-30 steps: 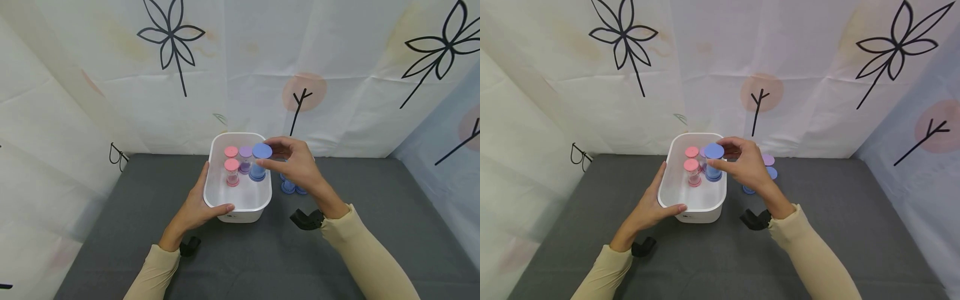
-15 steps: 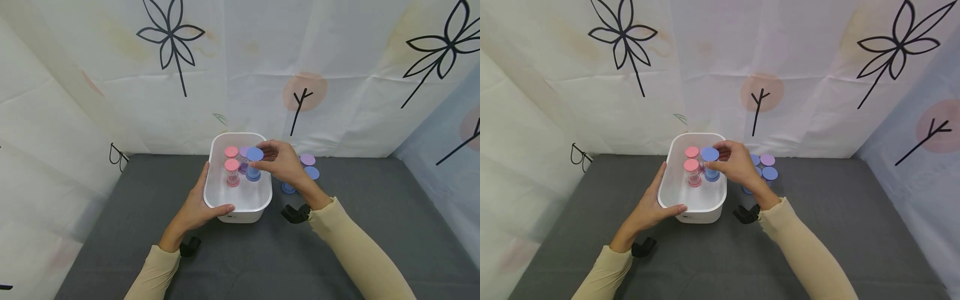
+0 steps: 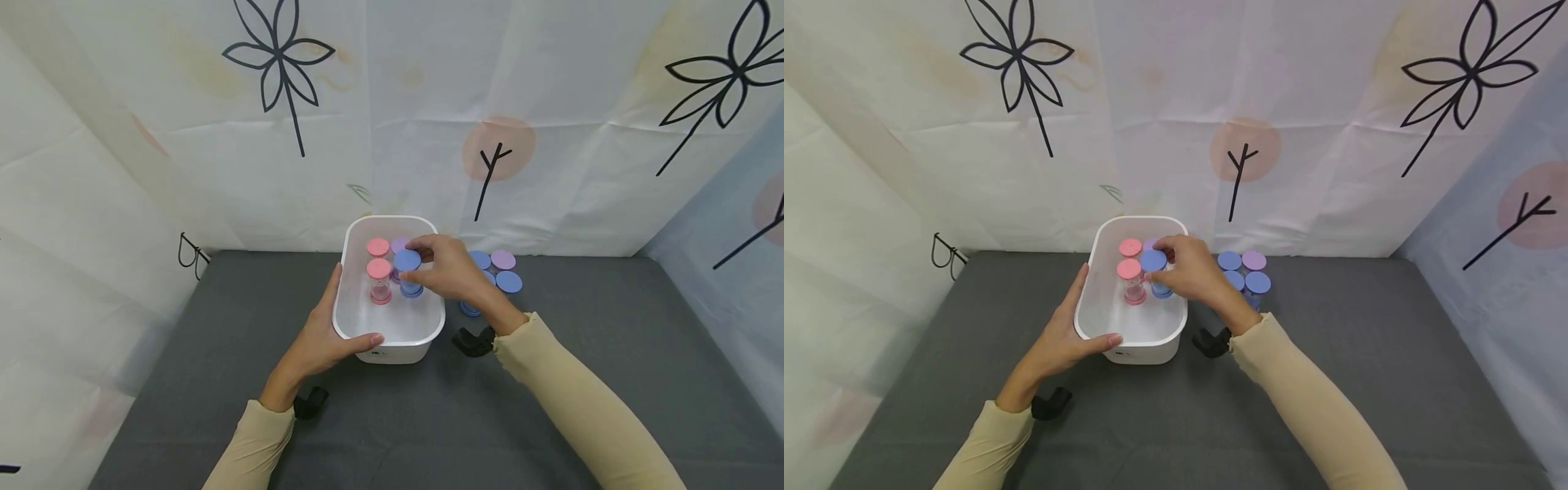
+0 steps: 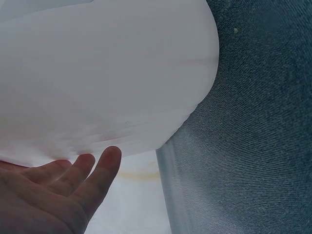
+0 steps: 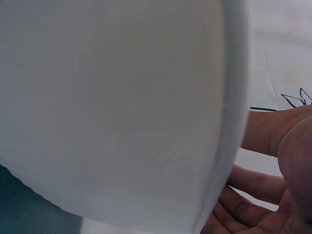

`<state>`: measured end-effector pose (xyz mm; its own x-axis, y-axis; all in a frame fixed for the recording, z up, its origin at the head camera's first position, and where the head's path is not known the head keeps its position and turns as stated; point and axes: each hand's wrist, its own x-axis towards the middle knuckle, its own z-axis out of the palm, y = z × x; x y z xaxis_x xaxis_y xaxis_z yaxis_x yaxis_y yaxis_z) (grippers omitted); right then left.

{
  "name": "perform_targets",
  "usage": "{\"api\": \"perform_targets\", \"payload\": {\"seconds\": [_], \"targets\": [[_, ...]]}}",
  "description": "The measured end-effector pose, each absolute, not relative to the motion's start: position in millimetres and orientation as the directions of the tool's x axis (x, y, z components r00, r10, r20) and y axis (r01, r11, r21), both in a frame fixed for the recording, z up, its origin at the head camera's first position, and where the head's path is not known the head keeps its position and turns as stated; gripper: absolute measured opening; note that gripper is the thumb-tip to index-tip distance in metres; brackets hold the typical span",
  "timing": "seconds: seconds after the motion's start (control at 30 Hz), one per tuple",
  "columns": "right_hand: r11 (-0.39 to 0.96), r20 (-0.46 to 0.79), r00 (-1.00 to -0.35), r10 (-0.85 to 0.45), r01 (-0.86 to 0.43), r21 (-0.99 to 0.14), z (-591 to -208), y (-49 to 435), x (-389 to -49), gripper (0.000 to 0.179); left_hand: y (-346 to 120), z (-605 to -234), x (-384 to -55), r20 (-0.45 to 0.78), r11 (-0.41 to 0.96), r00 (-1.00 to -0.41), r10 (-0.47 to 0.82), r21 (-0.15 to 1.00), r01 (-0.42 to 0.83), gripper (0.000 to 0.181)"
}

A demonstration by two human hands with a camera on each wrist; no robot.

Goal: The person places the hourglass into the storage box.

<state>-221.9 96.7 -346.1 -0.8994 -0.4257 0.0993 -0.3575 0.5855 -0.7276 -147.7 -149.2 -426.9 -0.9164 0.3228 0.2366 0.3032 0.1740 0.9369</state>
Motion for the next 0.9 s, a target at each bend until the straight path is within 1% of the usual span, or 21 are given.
{"api": "perform_targets", "payload": {"seconds": [0.13,0.27,0.7,0.9], "targets": [[0.653,0.063,-0.888,-0.455,-0.381,-0.655,-344.0,93.8,-225.1,0.051,-149.4,-427.4,-147.3,0.223,0.193,-0.922,0.315,0.936,0.293,0.127],[0.694,0.039,-0.879,-0.476,-0.402,-0.598,-342.0,92.2,-227.9,0.05,-149.4,-427.0,-147.1,0.221,0.201,-0.925,0.31,0.936,0.291,0.128],[0.753,0.0,-0.857,-0.515,-0.452,-0.478,-345.3,83.4,-234.3,0.051,-151.5,-427.5,-147.3,0.229,0.213,-0.92,0.317,0.928,0.305,0.127],[0.76,-0.014,-0.835,-0.55,-0.493,-0.425,-350.8,79.5,-237.0,0.047,-151.2,-427.5,-147.6,0.229,0.212,-0.922,0.314,0.929,0.303,0.128]]}}
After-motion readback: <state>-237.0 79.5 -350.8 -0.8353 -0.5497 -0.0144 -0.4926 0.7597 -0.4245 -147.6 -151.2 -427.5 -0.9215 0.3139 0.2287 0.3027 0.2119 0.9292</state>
